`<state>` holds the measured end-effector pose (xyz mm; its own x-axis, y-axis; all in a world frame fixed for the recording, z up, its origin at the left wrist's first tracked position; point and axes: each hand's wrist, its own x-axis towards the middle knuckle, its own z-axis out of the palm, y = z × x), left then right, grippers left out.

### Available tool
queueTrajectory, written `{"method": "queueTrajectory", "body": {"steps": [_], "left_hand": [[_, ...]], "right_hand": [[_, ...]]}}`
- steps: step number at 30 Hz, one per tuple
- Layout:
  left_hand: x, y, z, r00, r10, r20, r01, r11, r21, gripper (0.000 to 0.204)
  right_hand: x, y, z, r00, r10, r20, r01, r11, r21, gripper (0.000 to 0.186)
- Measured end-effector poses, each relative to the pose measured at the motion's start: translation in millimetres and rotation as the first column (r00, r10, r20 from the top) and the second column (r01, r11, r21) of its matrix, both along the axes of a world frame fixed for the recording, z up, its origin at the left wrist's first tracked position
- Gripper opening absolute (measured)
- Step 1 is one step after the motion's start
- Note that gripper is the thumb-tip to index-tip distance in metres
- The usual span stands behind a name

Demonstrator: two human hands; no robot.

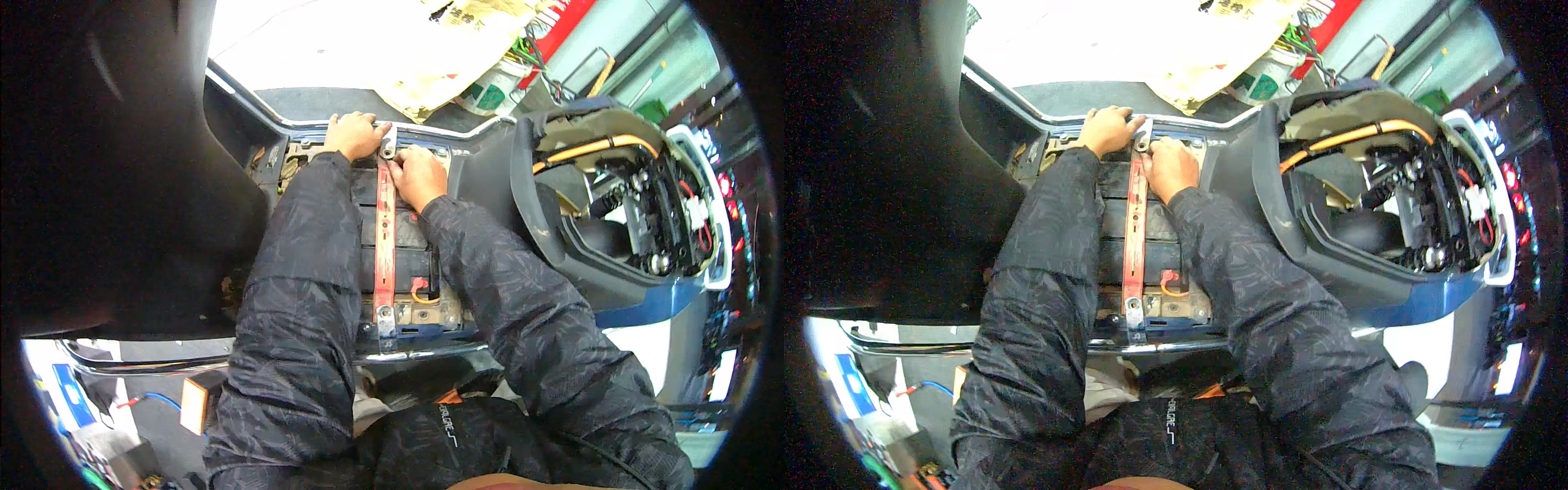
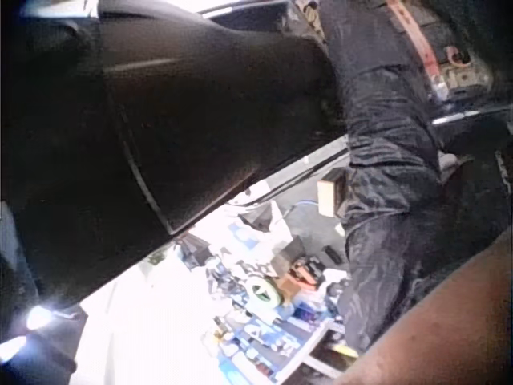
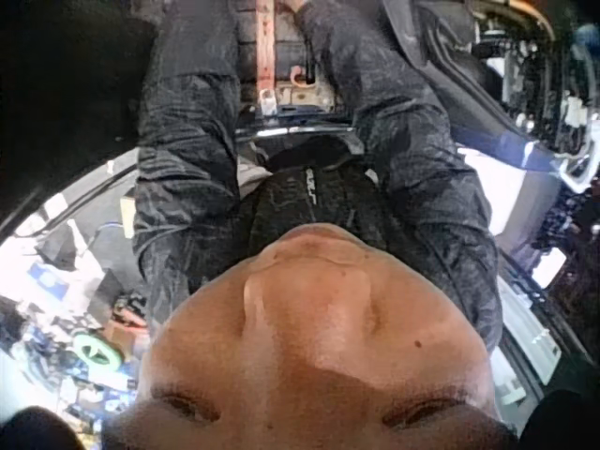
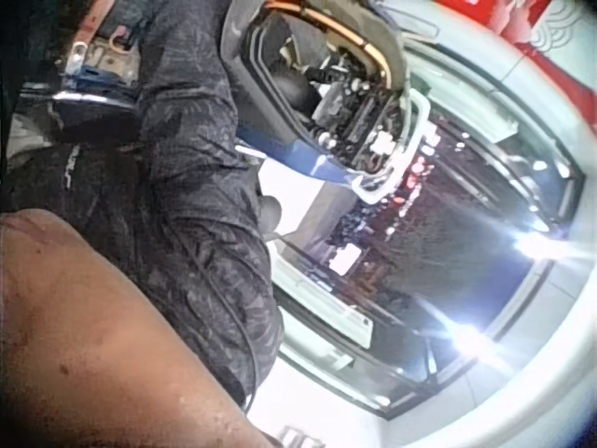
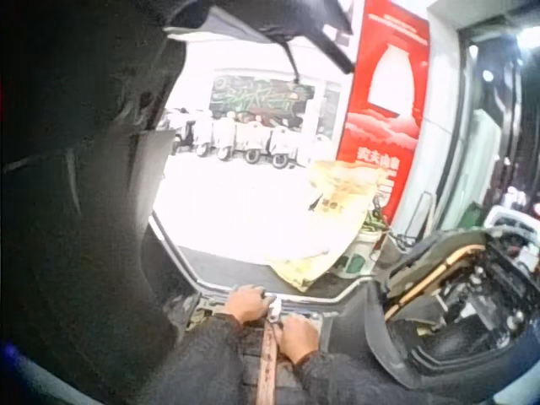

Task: The person is repairing a scooter, using a wrench and a power drill to tighten bolts and adjust components. They work on the scooter's internal parts, including the battery and wiring, and use a metal bar to secure components.

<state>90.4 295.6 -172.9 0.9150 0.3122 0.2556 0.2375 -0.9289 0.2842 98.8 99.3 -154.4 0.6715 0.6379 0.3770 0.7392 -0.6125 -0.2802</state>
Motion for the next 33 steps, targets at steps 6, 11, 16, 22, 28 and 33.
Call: {"method": "queueTrajectory", "body": {"steps": [6,11,16,22,28,33], "left_hand": [[16,7,-9,1.0,0.005,0.025,-0.007,0.997,0.079,0.057],[20,2,-8,0.993,0.106,0.056,-0.104,0.994,-0.037,0.064],[18,-2,-6,0.987,0.143,0.074,-0.139,0.989,-0.057,0.066],[17,-4,-1,0.984,0.155,0.086,-0.147,0.985,-0.088,0.064],[16,-4,-2,0.983,0.13,0.133,-0.123,0.991,-0.054,0.06],[17,-4,-5,0.977,0.139,0.164,-0.128,0.989,-0.075,0.056]], "right_hand": [[13,-4,10,0.984,0.148,0.103,-0.147,0.989,-0.017,0.024],[21,-6,10,0.993,0.12,0.016,-0.12,0.991,0.05,0.031],[25,-5,6,0.979,0.199,0.047,-0.201,0.979,0.036,0.032],[26,-4,3,0.959,0.258,0.116,-0.262,0.965,0.02,0.027],[21,-4,2,0.955,0.269,0.126,-0.274,0.961,0.025,0.024],[20,-1,4,0.976,0.218,-0.004,-0.217,0.973,0.084,0.02]]}}
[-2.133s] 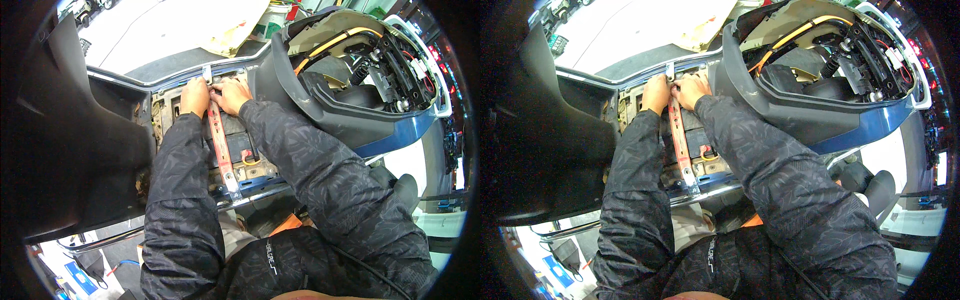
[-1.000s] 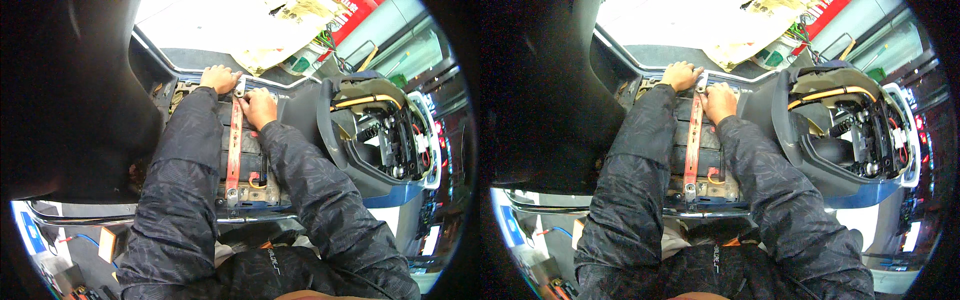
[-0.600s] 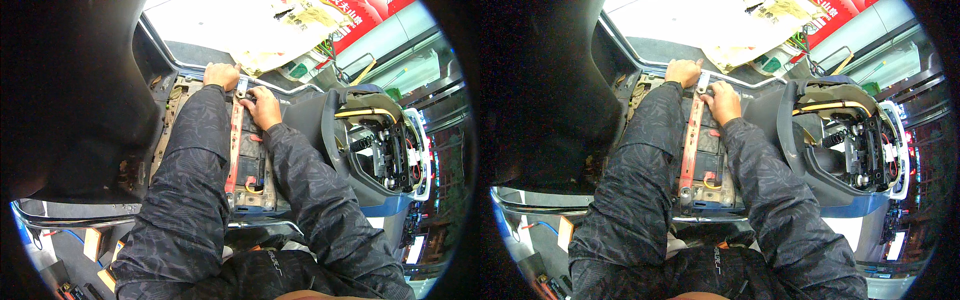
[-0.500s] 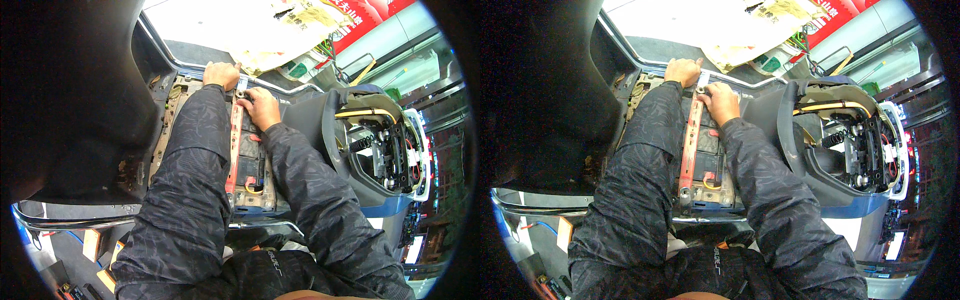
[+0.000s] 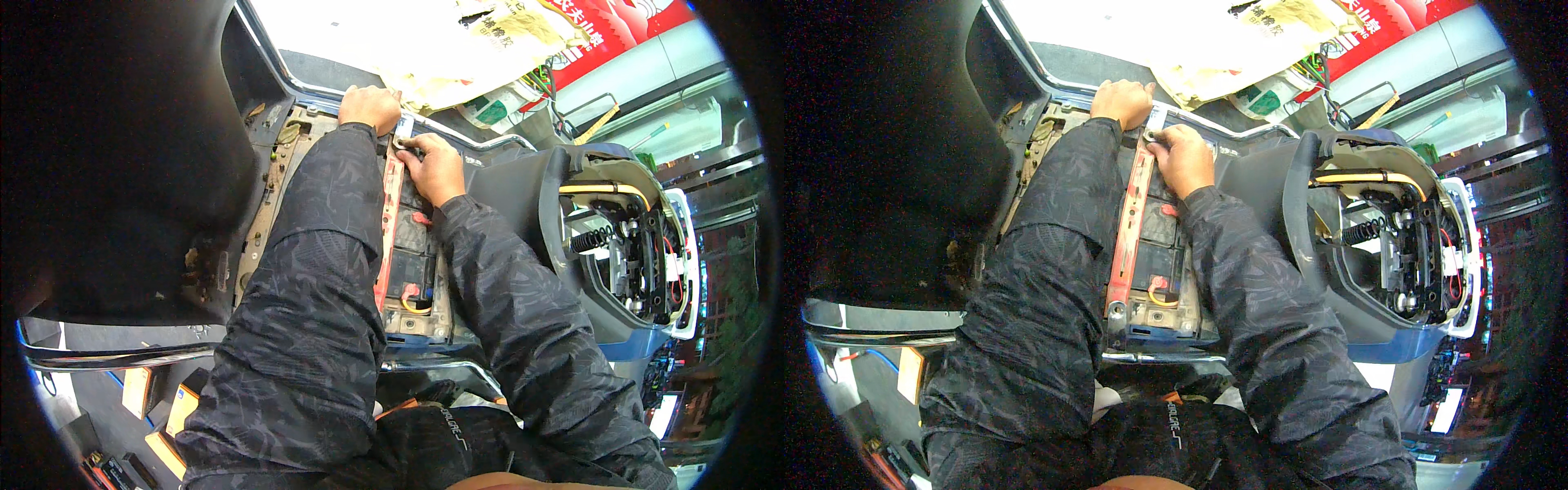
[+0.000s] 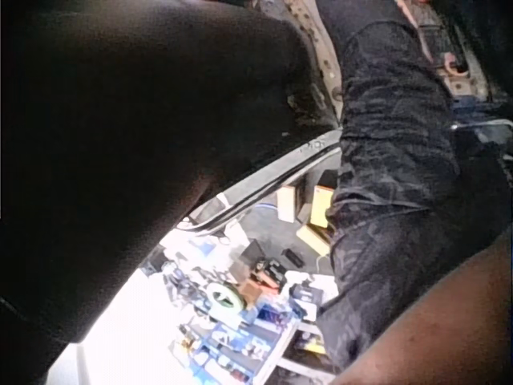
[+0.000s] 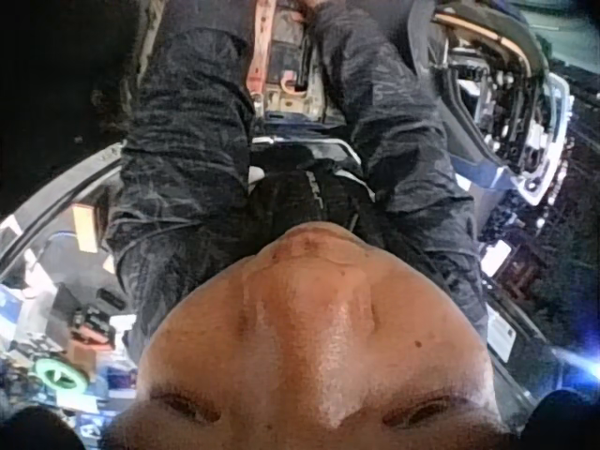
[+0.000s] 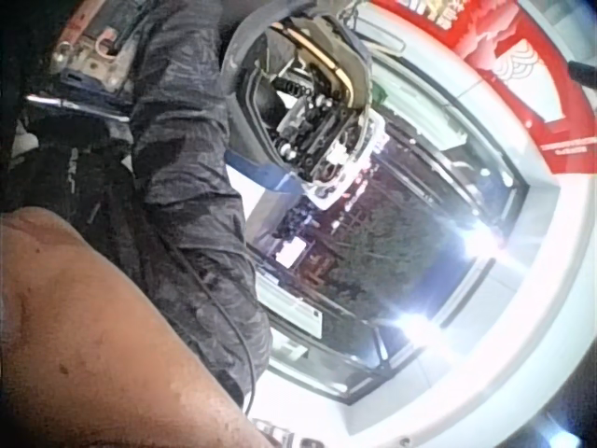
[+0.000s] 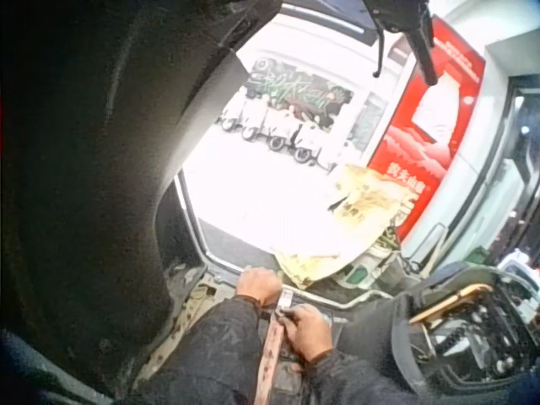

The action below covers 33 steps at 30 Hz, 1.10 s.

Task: The person is repairing a scooter, using a wrench and a power drill to tighten bolts and adjust components. They work on the scooter's internal parts, including the battery and wiring, and use a metal bar to secure components.

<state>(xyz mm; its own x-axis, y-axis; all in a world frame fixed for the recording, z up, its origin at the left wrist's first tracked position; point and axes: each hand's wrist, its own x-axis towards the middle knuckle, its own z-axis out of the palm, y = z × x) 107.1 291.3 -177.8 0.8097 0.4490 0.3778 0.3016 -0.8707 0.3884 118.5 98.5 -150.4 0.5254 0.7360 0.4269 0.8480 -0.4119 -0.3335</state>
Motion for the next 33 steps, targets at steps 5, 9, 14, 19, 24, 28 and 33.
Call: {"method": "queueTrajectory", "body": {"steps": [5,9,14,19,24,28,33], "left_hand": [[0,0,-1,0.999,0.016,0.032,-0.017,1.0,0.017,0.054],[0,0,0,1.0,0.002,-0.004,-0.002,1.0,0.021,0.054],[0,1,2,1.0,-0.006,-0.03,0.005,1.0,-0.003,0.055],[0,1,2,1.0,0.018,-0.021,-0.019,0.999,-0.033,0.057],[-1,0,1,1.0,0.008,-0.011,-0.008,0.999,-0.034,0.055],[0,-1,2,1.0,0.023,-0.019,-0.024,0.999,-0.032,0.052],[-1,0,4,1.0,-0.009,-0.03,0.009,1.0,-0.002,0.051]], "right_hand": [[-1,2,-1,0.994,-0.032,0.104,0.035,0.999,-0.035,0.017],[0,1,-3,0.983,0.01,0.183,0.005,0.997,-0.078,0.015],[-1,0,0,0.982,0.075,0.173,-0.061,0.995,-0.082,0.014],[-3,2,7,0.983,0.092,0.158,-0.072,0.989,-0.13,0.016],[2,8,12,0.966,0.116,0.231,-0.057,0.967,-0.248,0.02],[3,8,11,0.961,0.133,0.243,-0.05,0.946,-0.32,0.021],[0,8,7,0.955,0.096,0.28,-0.027,0.97,-0.24,0.022]]}}
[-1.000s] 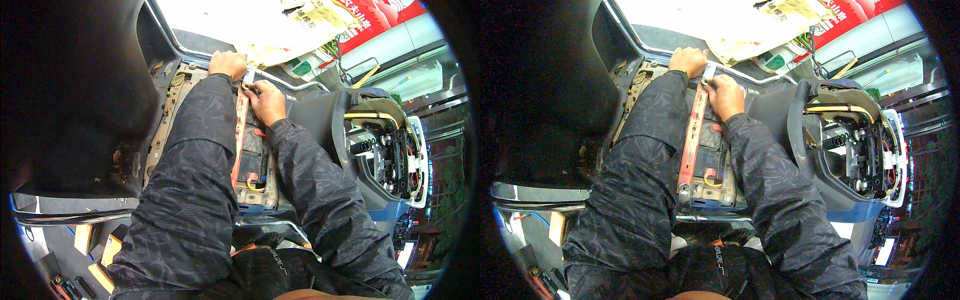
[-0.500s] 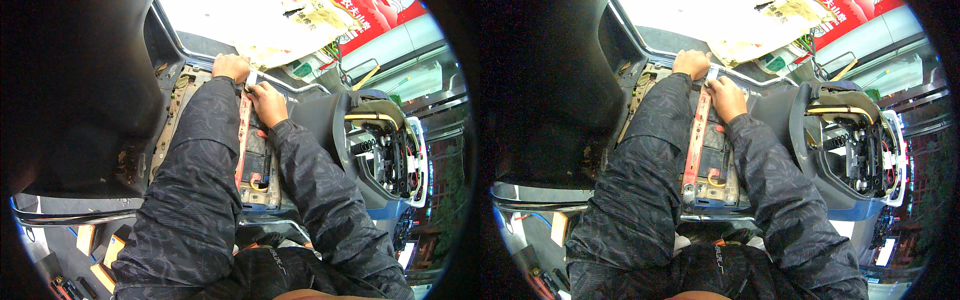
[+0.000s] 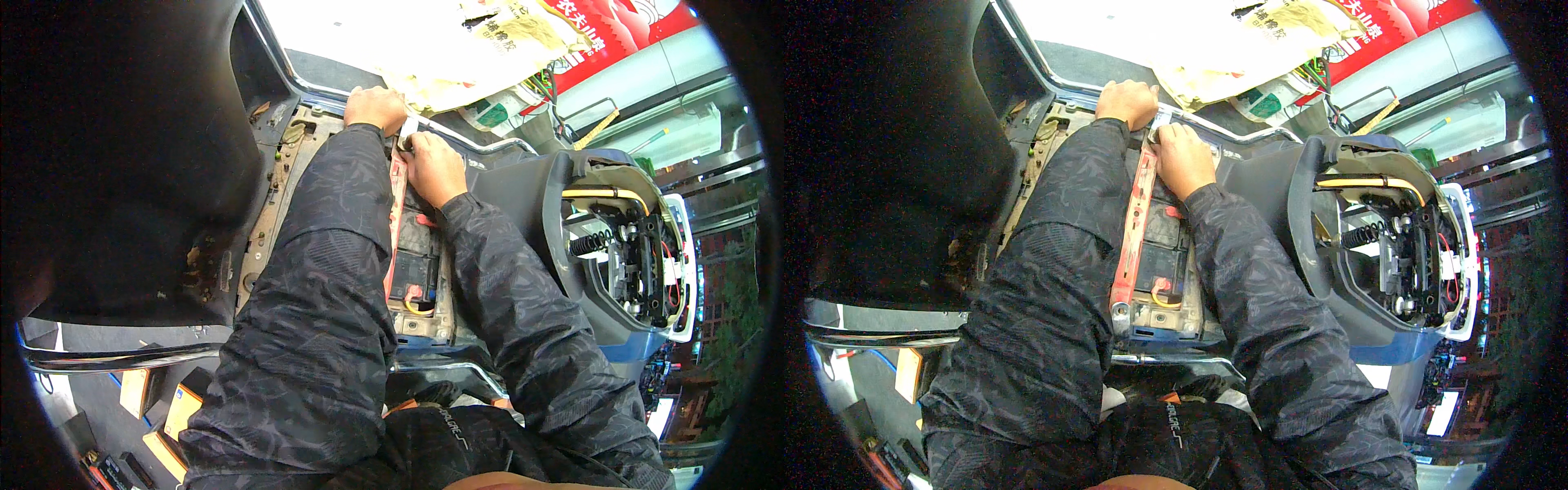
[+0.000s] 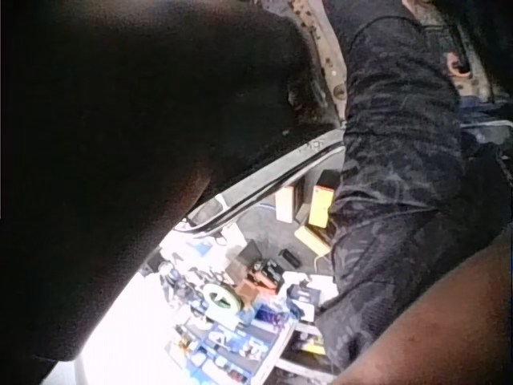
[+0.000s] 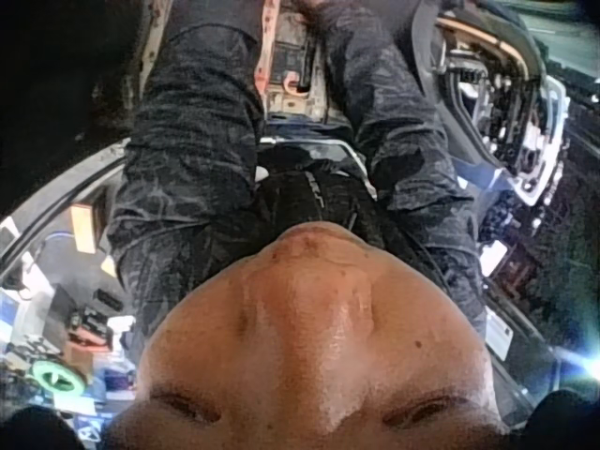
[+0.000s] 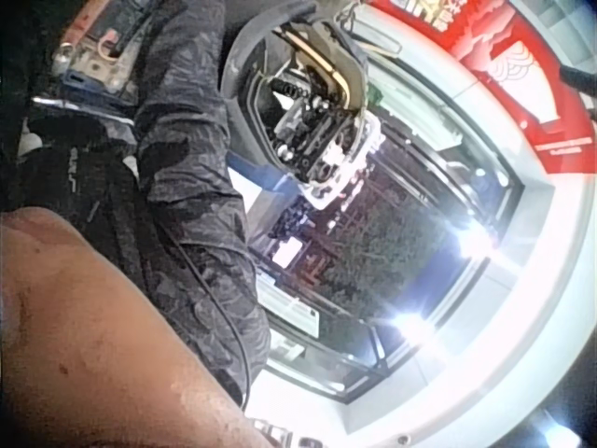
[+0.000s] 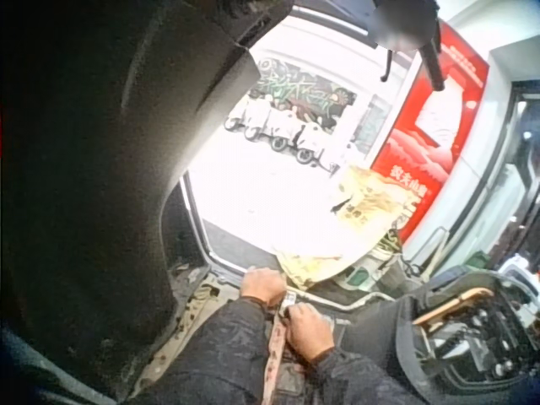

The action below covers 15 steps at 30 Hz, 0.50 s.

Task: The person is repairing a scooter, using a wrench and a power drill to tighten bolts and adjust components. They work on the scooter's internal parts, including the battery and wiring, and use a metal bar to secure components.

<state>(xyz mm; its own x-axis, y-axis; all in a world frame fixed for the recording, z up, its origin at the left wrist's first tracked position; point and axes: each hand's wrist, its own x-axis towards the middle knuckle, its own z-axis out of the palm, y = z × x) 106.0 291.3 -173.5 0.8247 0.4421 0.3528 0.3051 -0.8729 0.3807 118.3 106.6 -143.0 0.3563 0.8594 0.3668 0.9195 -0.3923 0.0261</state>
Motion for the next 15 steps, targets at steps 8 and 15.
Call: {"method": "queueTrajectory", "body": {"steps": [8,15], "left_hand": [[0.0,0.7,0.6,0.999,0.011,-0.047,-0.012,1.0,-0.023,0.052],[-1.4,0.6,1.1,1.0,0.004,-0.029,-0.005,1.0,-0.023,0.052]], "right_hand": [[6.0,-1.7,3.5,0.973,-0.092,-0.213,0.097,0.995,0.015,0.026],[5.8,1.1,5.0,0.955,-0.171,-0.244,0.175,0.985,-0.006,0.028]]}}
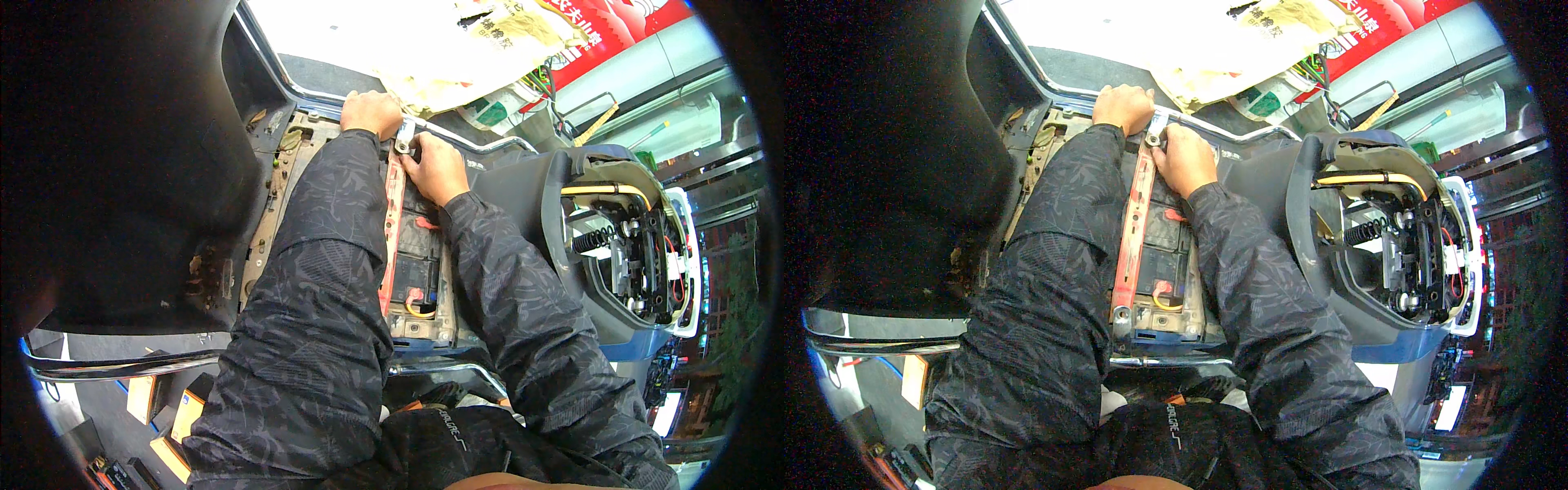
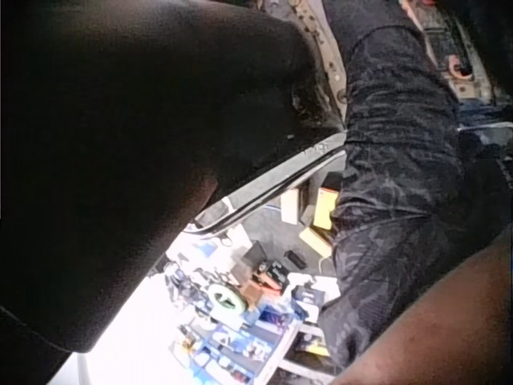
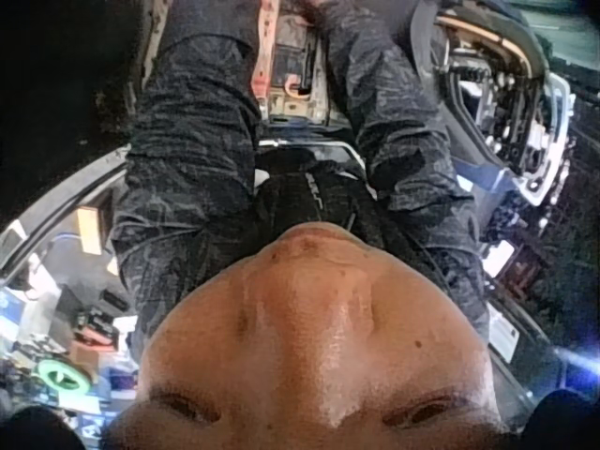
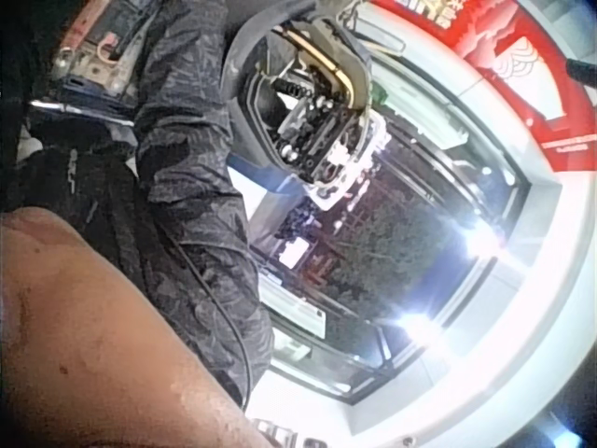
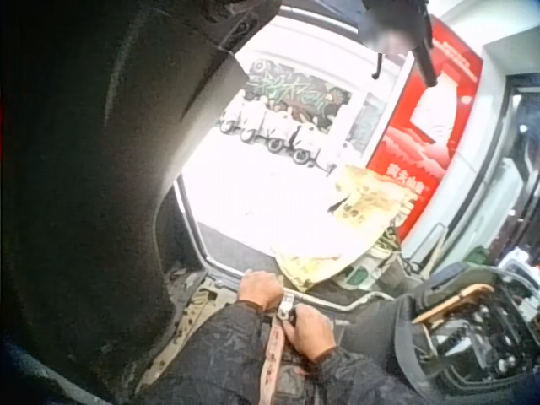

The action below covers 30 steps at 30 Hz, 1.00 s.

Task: The person is repairing a scooter, using a wrench and a power drill to tighten bolts and adjust components. They work on the scooter's internal parts, including the battery and wiring, and use a metal bar to secure components.

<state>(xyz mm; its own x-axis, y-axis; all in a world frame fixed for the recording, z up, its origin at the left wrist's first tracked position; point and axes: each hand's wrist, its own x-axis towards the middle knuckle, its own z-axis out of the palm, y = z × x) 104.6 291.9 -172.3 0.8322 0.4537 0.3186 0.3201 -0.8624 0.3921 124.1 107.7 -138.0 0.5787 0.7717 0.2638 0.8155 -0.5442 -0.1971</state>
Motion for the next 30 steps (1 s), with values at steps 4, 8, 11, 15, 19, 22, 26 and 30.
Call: {"method": "queueTrajectory", "body": {"steps": [4,8,11,15,19,22,26,30], "left_hand": [[-3,-2,5,1.0,0.019,-0.011,-0.02,0.998,-0.056,0.052],[-2,-3,9,0.999,0.023,-0.03,-0.024,0.999,-0.049,0.043],[1,-2,8,0.995,0.043,-0.092,-0.046,0.998,-0.038,0.031],[3,-1,2,1.0,0.013,-0.028,-0.013,1.0,-0.014,0.043],[4,1,-1,1.0,0.008,-0.01,-0.008,1.0,-0.019,0.05],[4,1,-1,0.999,0.011,-0.033,-0.012,1.0,-0.025,0.049],[4,1,-1,1.0,0.015,-0.002,-0.015,1.0,-0.015,0.049],[4,0,-1,0.999,0.038,-0.013,-0.038,0.999,-0.032,0.05]], "right_hand": [[0,2,2,0.999,0.023,0.024,-0.023,0.999,-0.024,0.027],[0,2,0,0.995,0.063,0.083,-0.06,0.997,-0.037,0.024],[-1,0,-4,0.988,0.08,0.133,-0.079,0.997,-0.015,0.022],[-1,-1,-8,0.979,0.111,0.173,-0.11,0.994,-0.017,0.02],[1,-1,-5,0.981,0.131,0.144,-0.129,0.991,-0.018,0.019],[1,-1,-2,0.978,0.148,0.149,-0.143,0.989,-0.043,0.019],[-1,-1,-3,0.982,0.131,0.132,-0.128,0.991,-0.03,0.018],[0,-1,-7,0.975,0.15,0.163,-0.151,0.988,-0.002,0.02]]}}
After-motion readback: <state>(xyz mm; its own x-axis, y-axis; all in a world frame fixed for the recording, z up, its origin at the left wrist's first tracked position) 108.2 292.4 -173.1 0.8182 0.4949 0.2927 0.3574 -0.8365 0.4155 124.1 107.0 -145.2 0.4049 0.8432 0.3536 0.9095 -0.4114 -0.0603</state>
